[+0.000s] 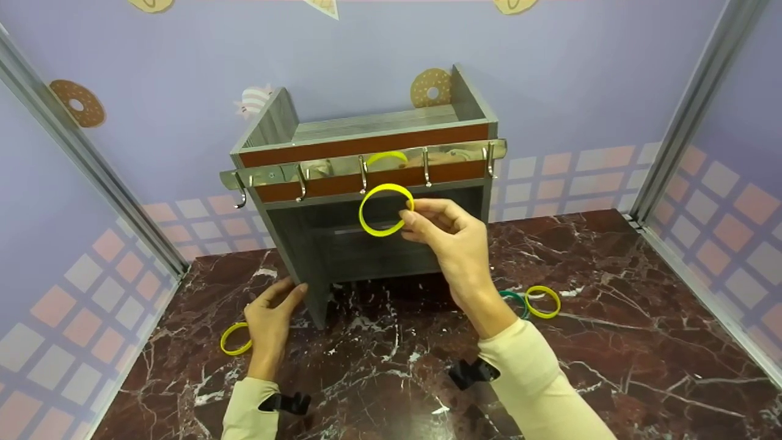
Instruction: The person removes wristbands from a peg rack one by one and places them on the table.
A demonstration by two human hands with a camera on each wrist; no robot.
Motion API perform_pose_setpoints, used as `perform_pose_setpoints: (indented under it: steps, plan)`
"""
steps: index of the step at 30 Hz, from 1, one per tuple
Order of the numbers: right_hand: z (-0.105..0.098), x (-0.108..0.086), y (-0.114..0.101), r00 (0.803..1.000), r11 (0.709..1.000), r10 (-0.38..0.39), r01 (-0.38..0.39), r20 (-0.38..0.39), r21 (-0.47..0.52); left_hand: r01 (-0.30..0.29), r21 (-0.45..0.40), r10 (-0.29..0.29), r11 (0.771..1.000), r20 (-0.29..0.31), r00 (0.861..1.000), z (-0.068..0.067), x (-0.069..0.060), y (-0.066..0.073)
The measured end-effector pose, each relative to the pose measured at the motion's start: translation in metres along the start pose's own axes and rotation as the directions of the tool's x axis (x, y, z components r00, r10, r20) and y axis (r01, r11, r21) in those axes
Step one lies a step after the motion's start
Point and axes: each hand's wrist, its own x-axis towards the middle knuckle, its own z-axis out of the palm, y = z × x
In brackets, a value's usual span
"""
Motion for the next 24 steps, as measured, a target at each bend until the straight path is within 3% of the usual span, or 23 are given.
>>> perform_pose_setpoints:
  steps: [5,12,15,24]
  plan:
    - [-0.007,-0.003,0.003,1.0,1.0,0.015,-0.014,-0.019,0.016,0.014,0.011,-0.013,1.0,-0.025,1.0,0.003,-0.001,0.004]
    - [-0.022,-0.008,0.008,0.997,0.999,0.037,-0.036,-0.063,0.004,-0.004,0.007,0.005,1.0,-0.014,1.0,0.001,-0.012,0.038]
    - [-0.029,-0.011,0.01,0.996,0.999,0.045,-0.046,-0.082,-0.01,-0.008,0.008,0.008,1.0,-0.014,1.0,0.001,-0.013,0.042]
    - [-0.054,-0.019,0.016,0.991,0.996,0.078,-0.081,-0.105,-0.024,0.01,-0.01,-0.011,1.0,-0.025,1.0,0.004,-0.001,0.002]
